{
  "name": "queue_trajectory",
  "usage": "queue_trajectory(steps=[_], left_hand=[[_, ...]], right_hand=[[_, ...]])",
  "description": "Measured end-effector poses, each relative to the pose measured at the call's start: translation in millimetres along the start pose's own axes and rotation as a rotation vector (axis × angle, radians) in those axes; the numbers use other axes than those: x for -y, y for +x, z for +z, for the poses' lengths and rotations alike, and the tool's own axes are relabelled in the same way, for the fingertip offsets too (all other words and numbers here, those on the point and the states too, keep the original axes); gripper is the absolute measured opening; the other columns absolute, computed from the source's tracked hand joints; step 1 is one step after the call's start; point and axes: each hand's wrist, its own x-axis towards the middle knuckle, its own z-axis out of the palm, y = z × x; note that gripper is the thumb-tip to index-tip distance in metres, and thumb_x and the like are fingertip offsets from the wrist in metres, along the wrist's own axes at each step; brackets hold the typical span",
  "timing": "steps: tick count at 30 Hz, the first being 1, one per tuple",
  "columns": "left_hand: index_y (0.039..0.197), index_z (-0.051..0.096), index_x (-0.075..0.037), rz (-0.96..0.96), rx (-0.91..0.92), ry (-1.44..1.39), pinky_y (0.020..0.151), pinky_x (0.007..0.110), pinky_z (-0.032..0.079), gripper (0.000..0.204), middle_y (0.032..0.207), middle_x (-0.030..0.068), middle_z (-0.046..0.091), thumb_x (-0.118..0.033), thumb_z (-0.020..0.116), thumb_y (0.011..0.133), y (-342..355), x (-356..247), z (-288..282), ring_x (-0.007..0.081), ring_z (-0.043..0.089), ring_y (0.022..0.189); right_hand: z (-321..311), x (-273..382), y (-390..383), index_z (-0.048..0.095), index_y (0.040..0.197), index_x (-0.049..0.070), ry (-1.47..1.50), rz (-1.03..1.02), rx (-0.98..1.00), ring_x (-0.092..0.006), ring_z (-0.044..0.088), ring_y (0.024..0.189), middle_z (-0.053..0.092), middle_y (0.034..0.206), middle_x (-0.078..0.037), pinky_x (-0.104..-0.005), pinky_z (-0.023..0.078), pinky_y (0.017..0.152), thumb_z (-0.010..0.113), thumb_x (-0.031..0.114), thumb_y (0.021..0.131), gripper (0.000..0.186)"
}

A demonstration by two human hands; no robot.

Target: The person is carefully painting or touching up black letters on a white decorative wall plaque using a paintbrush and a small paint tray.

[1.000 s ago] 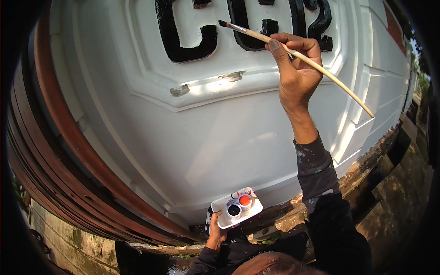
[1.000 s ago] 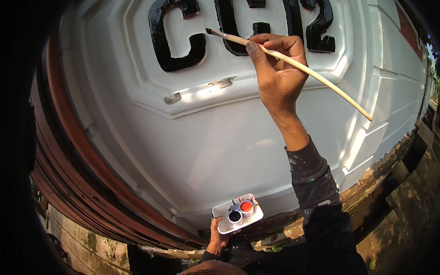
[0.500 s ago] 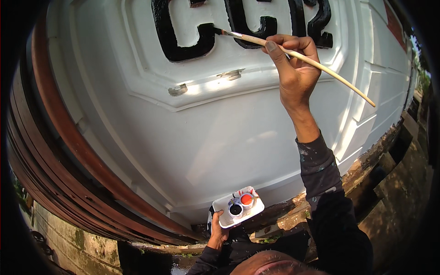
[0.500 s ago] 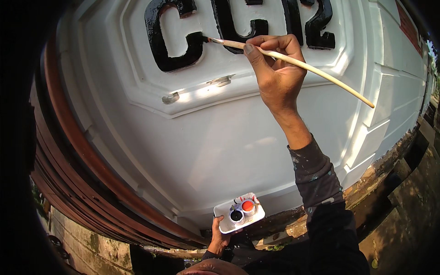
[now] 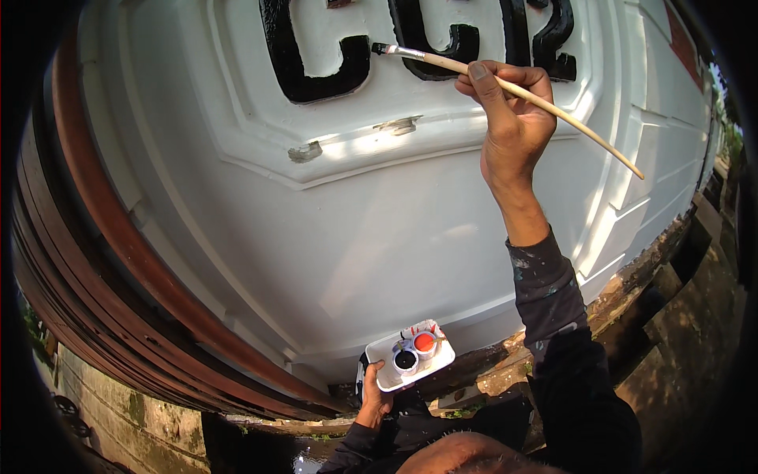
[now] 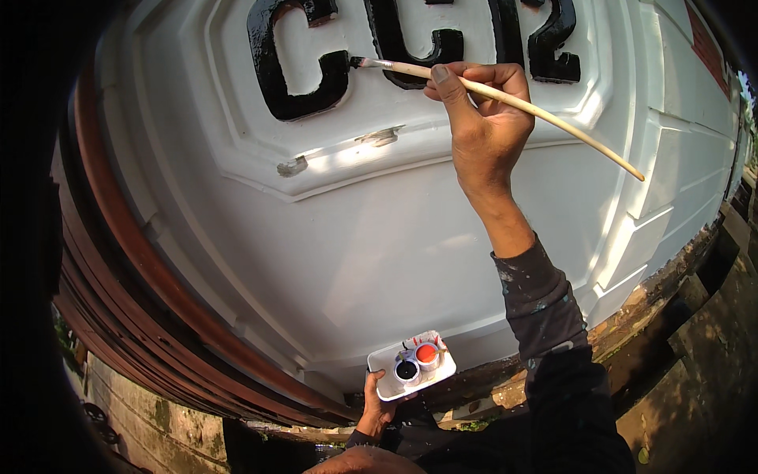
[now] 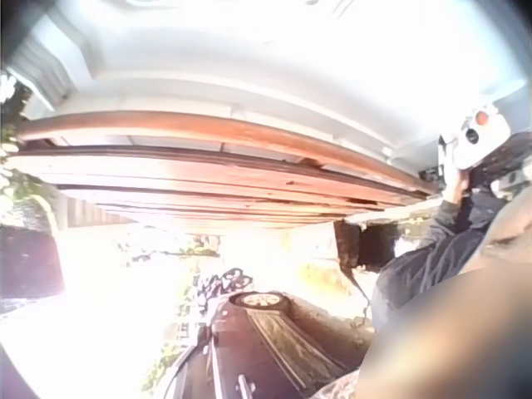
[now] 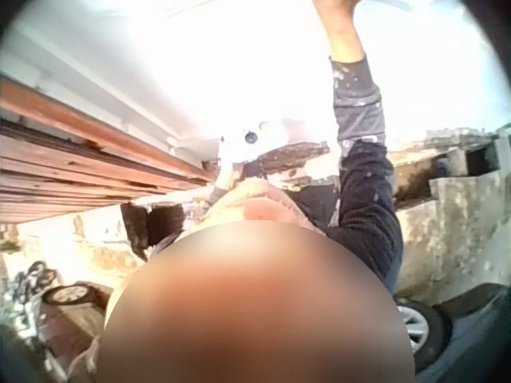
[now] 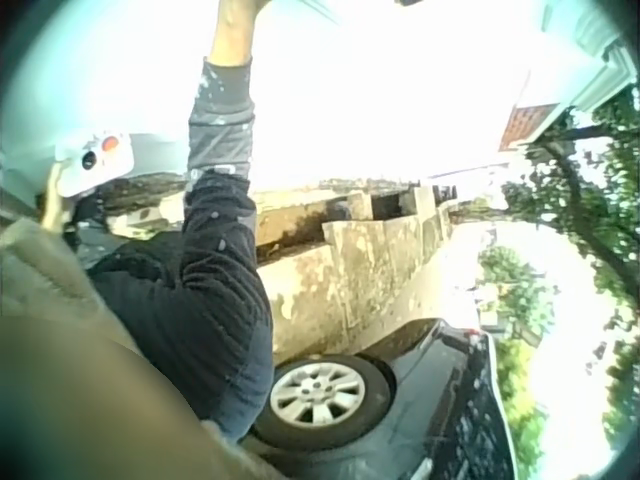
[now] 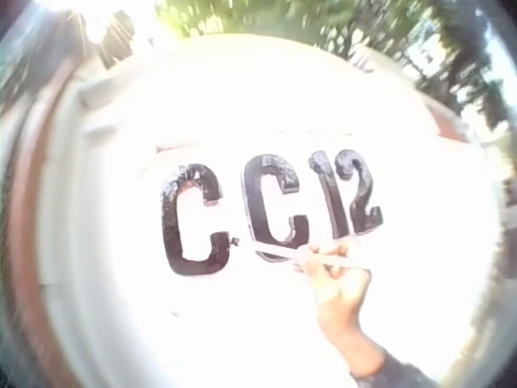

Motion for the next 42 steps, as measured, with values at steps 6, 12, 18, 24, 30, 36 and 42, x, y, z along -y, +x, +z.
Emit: queue_trajectory(steps=[6, 12, 18, 24, 30, 36, 42], left_hand=[[0.141, 0.046, -0.012, -0.008, 0.022, 0.024, 0.079, 0.057, 0.058, 0.069, 0.128, 0.0115, 0.060, -0.045, 0.064, 0.082, 9, 7, -15, 0.0346, 0.063, 0.111], [0.141, 0.046, -0.012, -0.004, 0.016, 0.023, 0.079, 0.057, 0.058, 0.069, 0.127, 0.0114, 0.060, -0.045, 0.063, 0.083, 9, 8, -14, 0.0344, 0.064, 0.110], [0.141, 0.046, -0.010, 0.004, 0.021, 0.013, 0.077, 0.055, 0.060, 0.069, 0.126, 0.0121, 0.061, -0.045, 0.062, 0.083, 14, 13, -23, 0.0341, 0.065, 0.109], [0.140, 0.046, -0.010, -0.003, 0.015, 0.017, 0.075, 0.054, 0.060, 0.069, 0.125, 0.0122, 0.061, -0.045, 0.062, 0.084, 13, 11, -18, 0.0340, 0.065, 0.107], [0.140, 0.046, -0.010, -0.001, 0.027, 0.008, 0.077, 0.055, 0.060, 0.069, 0.126, 0.0117, 0.061, -0.046, 0.063, 0.083, 14, 13, -22, 0.0338, 0.065, 0.109], [0.140, 0.047, -0.011, 0.004, 0.039, 0.024, 0.078, 0.056, 0.059, 0.070, 0.126, 0.0114, 0.061, -0.046, 0.063, 0.083, 9, 5, -11, 0.0339, 0.065, 0.109], [0.140, 0.047, -0.010, -0.013, 0.052, 0.010, 0.076, 0.054, 0.060, 0.067, 0.125, 0.0114, 0.061, -0.044, 0.063, 0.084, 6, 4, -6, 0.0333, 0.065, 0.107]], right_hand=[[-1, 14, 9, 0.055, 0.095, 0.001, -0.161, -0.020, -0.018, -0.0204, 0.073, 0.068, 0.071, 0.083, -0.015, -0.0320, 0.065, 0.066, 0.078, 0.011, 0.089, 0.025], [-5, 13, 25, 0.054, 0.088, 0.003, -0.230, -0.021, 0.034, -0.0153, 0.073, 0.066, 0.071, 0.075, -0.013, -0.0253, 0.062, 0.058, 0.080, 0.015, 0.088, 0.029], [2, 10, 27, 0.054, 0.086, 0.003, -0.294, -0.074, 0.061, -0.0148, 0.073, 0.064, 0.071, 0.072, -0.012, -0.0242, 0.061, 0.056, 0.081, 0.015, 0.088, 0.029], [8, 17, 41, 0.055, 0.083, 0.004, -0.291, -0.168, 0.089, -0.0138, 0.072, 0.062, 0.070, 0.070, -0.011, -0.0229, 0.060, 0.054, 0.080, 0.016, 0.088, 0.029], [9, 15, 35, 0.055, 0.083, 0.005, -0.339, -0.105, 0.096, -0.0139, 0.073, 0.061, 0.070, 0.070, -0.011, -0.0231, 0.060, 0.052, 0.080, 0.018, 0.088, 0.029], [8, 19, 43, 0.056, 0.085, 0.006, -0.292, -0.136, 0.091, -0.0148, 0.073, 0.063, 0.072, 0.075, -0.013, -0.0260, 0.062, 0.056, 0.079, 0.014, 0.089, 0.025], [10, 15, 40, 0.056, 0.084, 0.006, -0.339, -0.088, 0.108, -0.0135, 0.072, 0.062, 0.072, 0.074, -0.012, -0.0249, 0.061, 0.055, 0.078, 0.014, 0.090, 0.024]])
